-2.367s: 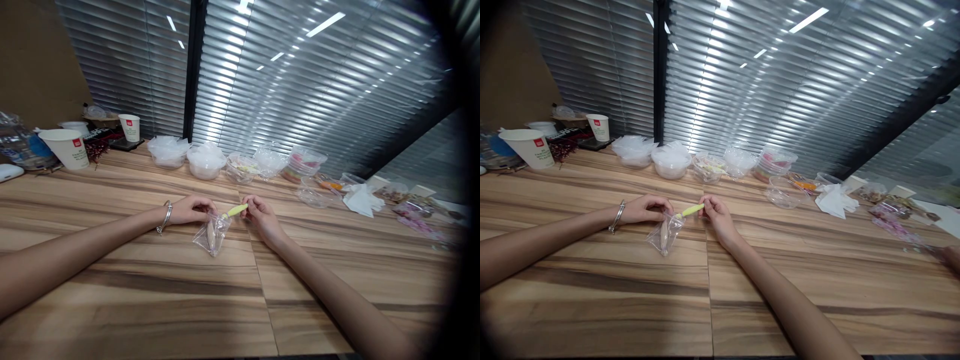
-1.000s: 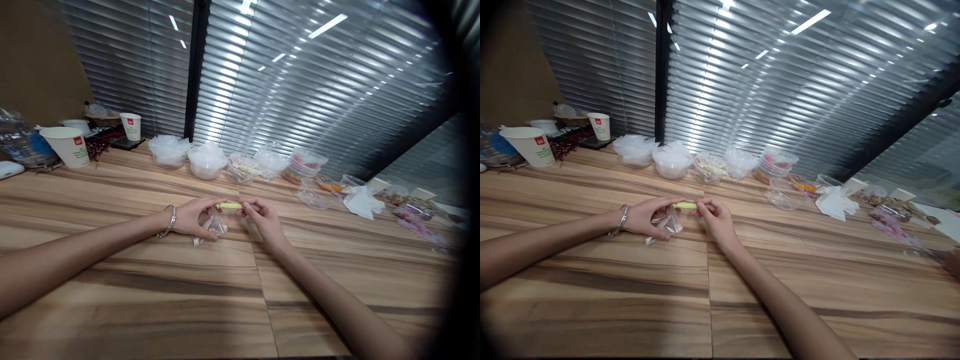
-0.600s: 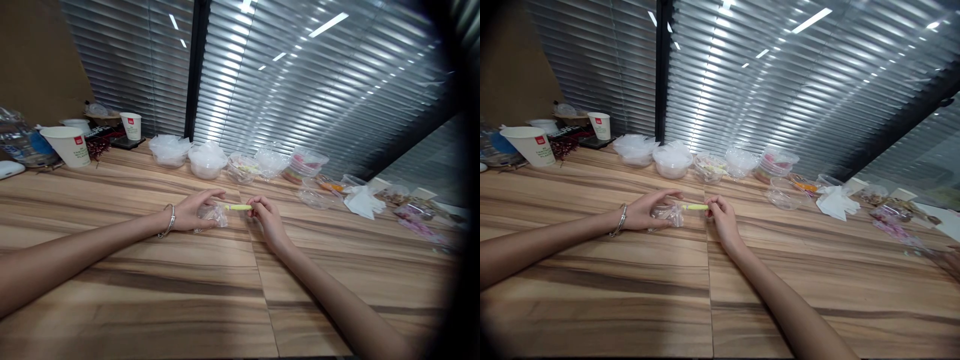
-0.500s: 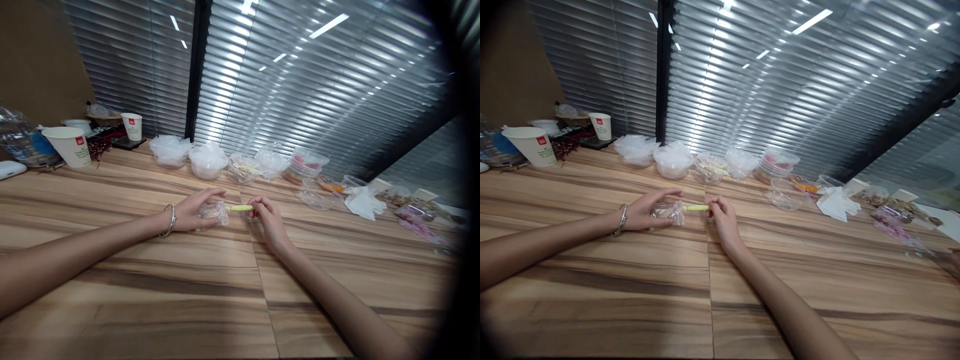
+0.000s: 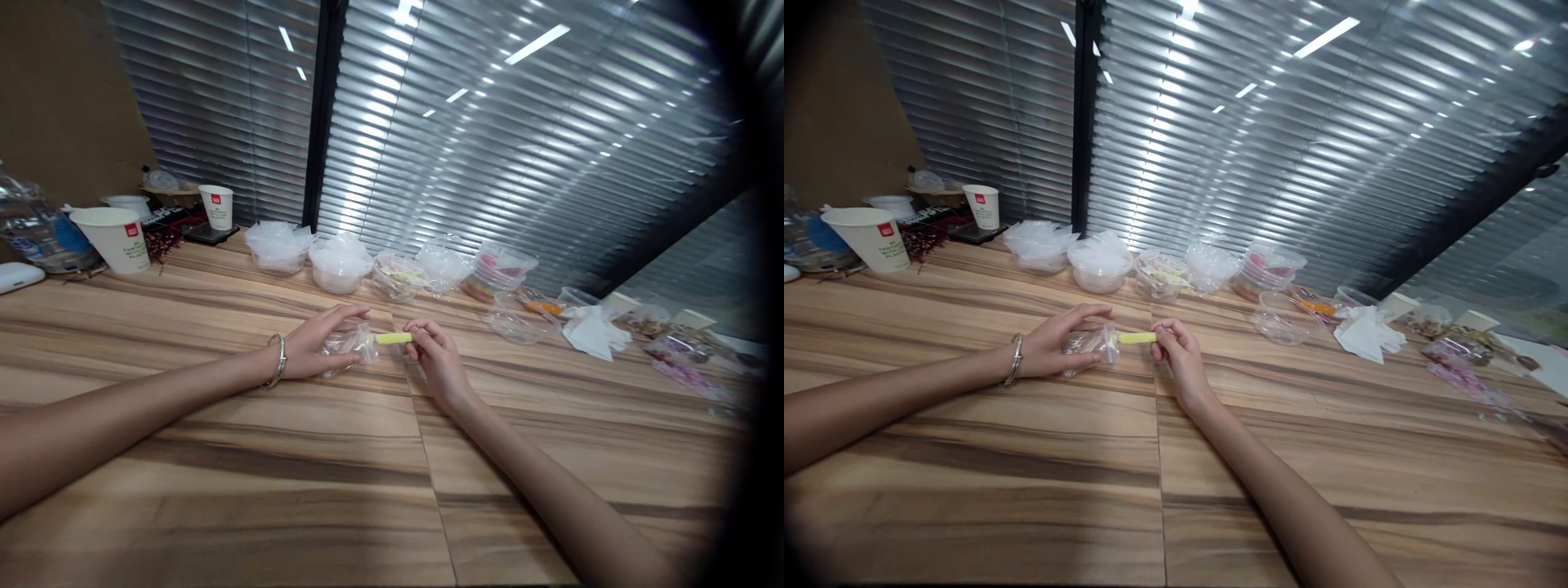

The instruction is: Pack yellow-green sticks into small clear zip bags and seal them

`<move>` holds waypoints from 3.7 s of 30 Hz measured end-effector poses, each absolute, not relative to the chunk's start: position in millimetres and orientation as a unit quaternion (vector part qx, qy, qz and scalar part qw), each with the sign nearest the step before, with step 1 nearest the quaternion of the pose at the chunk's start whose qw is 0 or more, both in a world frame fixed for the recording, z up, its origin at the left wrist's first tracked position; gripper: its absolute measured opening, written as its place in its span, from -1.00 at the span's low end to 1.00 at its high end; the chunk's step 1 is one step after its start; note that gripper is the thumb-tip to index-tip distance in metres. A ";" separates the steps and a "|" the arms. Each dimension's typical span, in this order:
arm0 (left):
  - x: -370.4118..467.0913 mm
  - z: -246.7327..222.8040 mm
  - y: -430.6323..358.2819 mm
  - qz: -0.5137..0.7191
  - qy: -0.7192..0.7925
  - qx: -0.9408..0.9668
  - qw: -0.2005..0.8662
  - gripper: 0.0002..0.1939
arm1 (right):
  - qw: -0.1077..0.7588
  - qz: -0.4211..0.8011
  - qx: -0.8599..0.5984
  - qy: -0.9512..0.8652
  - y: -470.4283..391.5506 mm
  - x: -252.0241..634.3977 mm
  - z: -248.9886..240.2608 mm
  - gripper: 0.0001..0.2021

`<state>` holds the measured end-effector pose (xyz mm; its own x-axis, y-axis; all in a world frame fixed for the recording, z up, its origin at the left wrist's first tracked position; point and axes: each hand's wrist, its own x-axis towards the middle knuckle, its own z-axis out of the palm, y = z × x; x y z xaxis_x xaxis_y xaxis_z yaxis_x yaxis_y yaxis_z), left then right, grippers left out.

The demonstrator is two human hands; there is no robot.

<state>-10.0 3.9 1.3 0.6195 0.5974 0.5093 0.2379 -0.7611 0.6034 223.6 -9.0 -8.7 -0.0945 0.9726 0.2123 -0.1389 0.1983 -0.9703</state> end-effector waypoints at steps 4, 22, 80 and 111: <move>-9.9 2.1 3.4 0.356 0.237 0.875 0.225 -0.37 | 0.526 0.499 -0.401 -0.560 -8.4 223.1 -10.9 -0.81; -9.5 2.0 3.6 0.351 0.235 0.882 0.208 -0.40 | 0.473 0.487 -0.392 -0.621 -14.0 220.4 -8.3 -0.80; -9.2 -5.8 13.5 0.397 0.324 0.768 0.383 -0.27 | 0.414 0.465 -0.400 -0.672 -18.2 215.2 -15.7 -0.74; -9.0 -5.0 20.1 0.408 0.328 0.694 0.494 -0.70 | 0.392 0.433 -0.388 -0.713 -20.0 217.1 -12.7 -0.66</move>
<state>-9.0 20.1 -5.0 0.4520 0.8584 0.2425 0.0524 -0.2969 0.9535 217.1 -20.0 -12.7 -0.3911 0.8929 0.2232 0.2145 0.3243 -0.9213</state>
